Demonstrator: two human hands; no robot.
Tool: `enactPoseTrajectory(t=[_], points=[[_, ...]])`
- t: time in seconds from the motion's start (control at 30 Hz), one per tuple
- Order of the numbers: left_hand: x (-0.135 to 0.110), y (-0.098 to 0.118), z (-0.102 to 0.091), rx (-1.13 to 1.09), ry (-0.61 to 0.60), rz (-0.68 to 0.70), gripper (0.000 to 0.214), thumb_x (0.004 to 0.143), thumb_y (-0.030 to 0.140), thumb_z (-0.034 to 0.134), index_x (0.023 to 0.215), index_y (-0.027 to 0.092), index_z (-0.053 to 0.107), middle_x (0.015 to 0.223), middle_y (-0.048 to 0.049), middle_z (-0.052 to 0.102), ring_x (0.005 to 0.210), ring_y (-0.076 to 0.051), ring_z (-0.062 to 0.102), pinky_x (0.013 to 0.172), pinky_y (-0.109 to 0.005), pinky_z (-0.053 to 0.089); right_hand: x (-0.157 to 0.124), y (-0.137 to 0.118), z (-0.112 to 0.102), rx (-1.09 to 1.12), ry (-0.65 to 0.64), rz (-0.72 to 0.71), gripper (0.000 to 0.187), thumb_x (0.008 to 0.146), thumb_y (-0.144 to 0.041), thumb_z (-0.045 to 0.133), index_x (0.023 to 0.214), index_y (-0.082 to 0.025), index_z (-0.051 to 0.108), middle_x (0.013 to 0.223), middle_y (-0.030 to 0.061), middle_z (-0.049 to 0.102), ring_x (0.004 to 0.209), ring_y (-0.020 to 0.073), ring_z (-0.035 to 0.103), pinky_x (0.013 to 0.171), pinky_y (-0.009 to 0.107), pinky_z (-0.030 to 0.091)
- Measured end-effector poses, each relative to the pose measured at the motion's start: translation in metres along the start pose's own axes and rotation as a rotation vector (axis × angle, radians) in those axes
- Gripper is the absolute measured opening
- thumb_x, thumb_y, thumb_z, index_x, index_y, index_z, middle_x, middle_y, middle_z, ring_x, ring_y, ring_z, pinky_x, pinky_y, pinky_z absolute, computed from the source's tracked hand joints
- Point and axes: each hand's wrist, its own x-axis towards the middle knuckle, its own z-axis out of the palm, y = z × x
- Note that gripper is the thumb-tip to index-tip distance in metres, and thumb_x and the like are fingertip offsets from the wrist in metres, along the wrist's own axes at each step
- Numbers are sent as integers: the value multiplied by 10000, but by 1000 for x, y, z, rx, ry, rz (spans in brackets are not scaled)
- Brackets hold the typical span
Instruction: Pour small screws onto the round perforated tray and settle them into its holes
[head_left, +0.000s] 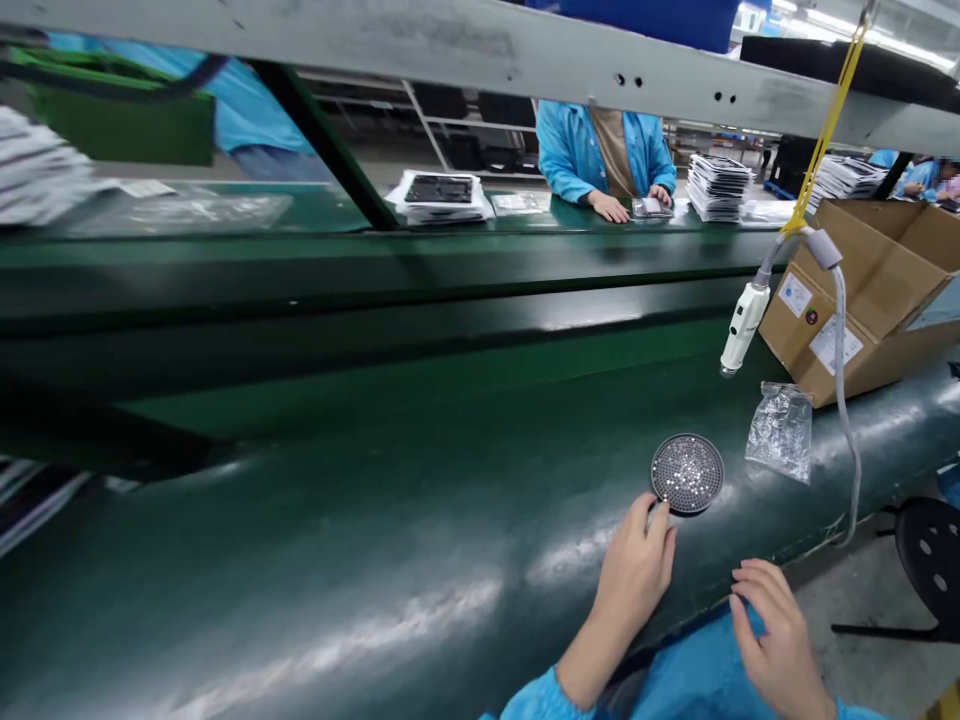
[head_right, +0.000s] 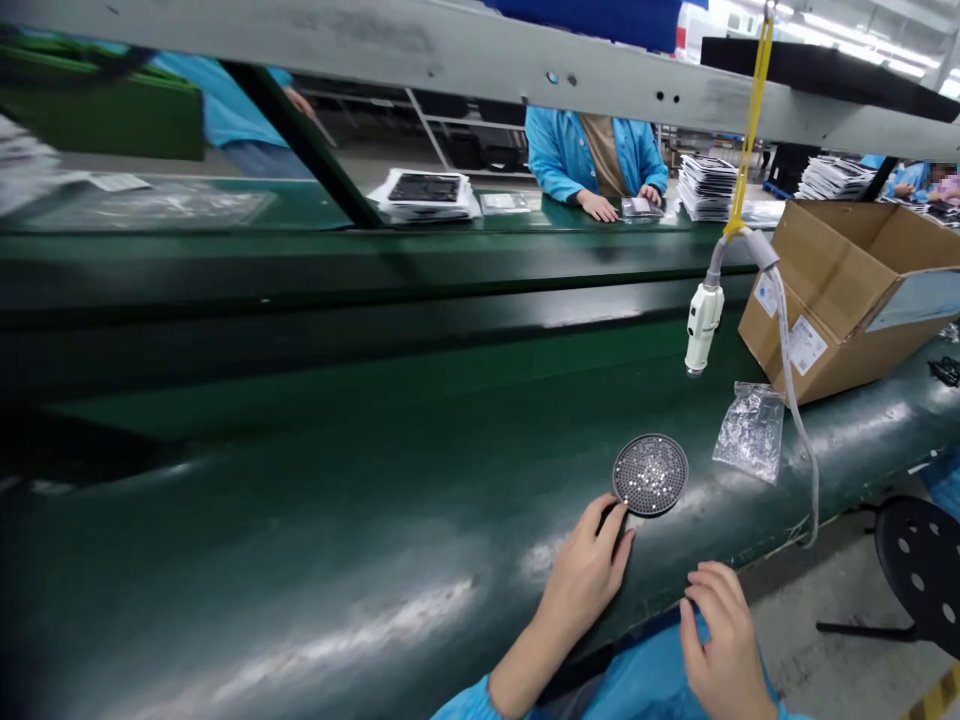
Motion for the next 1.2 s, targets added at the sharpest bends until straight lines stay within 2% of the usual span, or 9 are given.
enactPoseTrajectory(t=[0.13, 0.23, 0.4, 0.5, 0.63, 0.73, 0.9, 1.07, 1.2], points=[[6, -2, -1, 36, -20, -4, 238, 899, 164, 479, 1124, 127, 546, 1188, -183, 542, 1041, -293, 622, 808, -399, 595, 15, 14, -3, -40, 16, -3, 121, 940, -145, 495, 982, -198, 594, 1033, 85, 640, 1062, 222, 559, 895, 423, 539], [15, -6, 2, 49, -9, 30, 134, 897, 182, 498, 1006, 148, 569, 1198, -178, 535, 1067, -299, 618, 842, -412, 585, 50, 40, -5, -235, 99, 22, 189, 941, -234, 498, 1078, -149, 596, 1163, 151, 599, 1133, 286, 503, 945, 505, 490], [20, -14, 2, 18, -30, 46, 105, 915, 192, 450, 904, 172, 552, 1116, -142, 570, 920, -244, 666, 747, -363, 606, 122, 93, 3, -661, 142, 299, 653, 881, -479, 538, 1370, -53, 471, 1379, 300, 415, 1194, 447, 432, 876, 623, 441], [18, -15, -6, 44, 5, 61, 109, 901, 209, 464, 911, 168, 564, 1139, -165, 567, 963, -277, 661, 754, -389, 611, 141, 106, 8, -721, 84, 378, 619, 887, -524, 514, 1340, -102, 531, 1346, 279, 470, 1157, 438, 479, 855, 624, 426], [16, -1, -14, 81, 83, 132, 207, 885, 212, 483, 1046, 144, 593, 1227, -204, 560, 1121, -335, 607, 837, -445, 601, 126, 84, 6, -766, -42, 286, 465, 899, -473, 514, 1192, -142, 657, 1110, 222, 602, 932, 391, 586, 730, 543, 468], [33, 23, -4, 31, 63, 251, 262, 882, 136, 433, 1076, 132, 609, 1227, -191, 598, 1179, -309, 583, 914, -427, 577, 100, 52, 1, -722, -84, 190, 412, 893, -400, 528, 1172, -125, 653, 930, 182, 611, 800, 347, 603, 648, 477, 487], [100, 67, 52, -102, -171, 418, 351, 863, 70, 394, 1131, 89, 620, 1213, -187, 640, 1176, -269, 595, 989, -410, 525, 68, 30, -26, -377, 170, 68, 247, 914, -187, 440, 1107, -164, 594, 1012, 130, 618, 901, 252, 607, 762, 388, 524], [147, 90, 96, -126, -527, 409, 577, 912, 440, 488, 1417, 162, 463, 1525, -167, 370, 1428, -396, 274, 1138, -594, 287, 78, 106, -91, -361, 579, 210, 220, 965, -308, 443, 883, -180, 602, 858, 94, 647, 790, 215, 632, 692, 330, 531], [150, 87, 106, -110, -660, 355, 687, 873, 534, 503, 1474, 225, 383, 1575, -145, 252, 1453, -419, 162, 1155, -637, 174, 116, 176, -104, -518, 424, 224, 377, 970, -392, 418, 832, -153, 675, 666, 69, 668, 607, 205, 658, 530, 283, 502]])
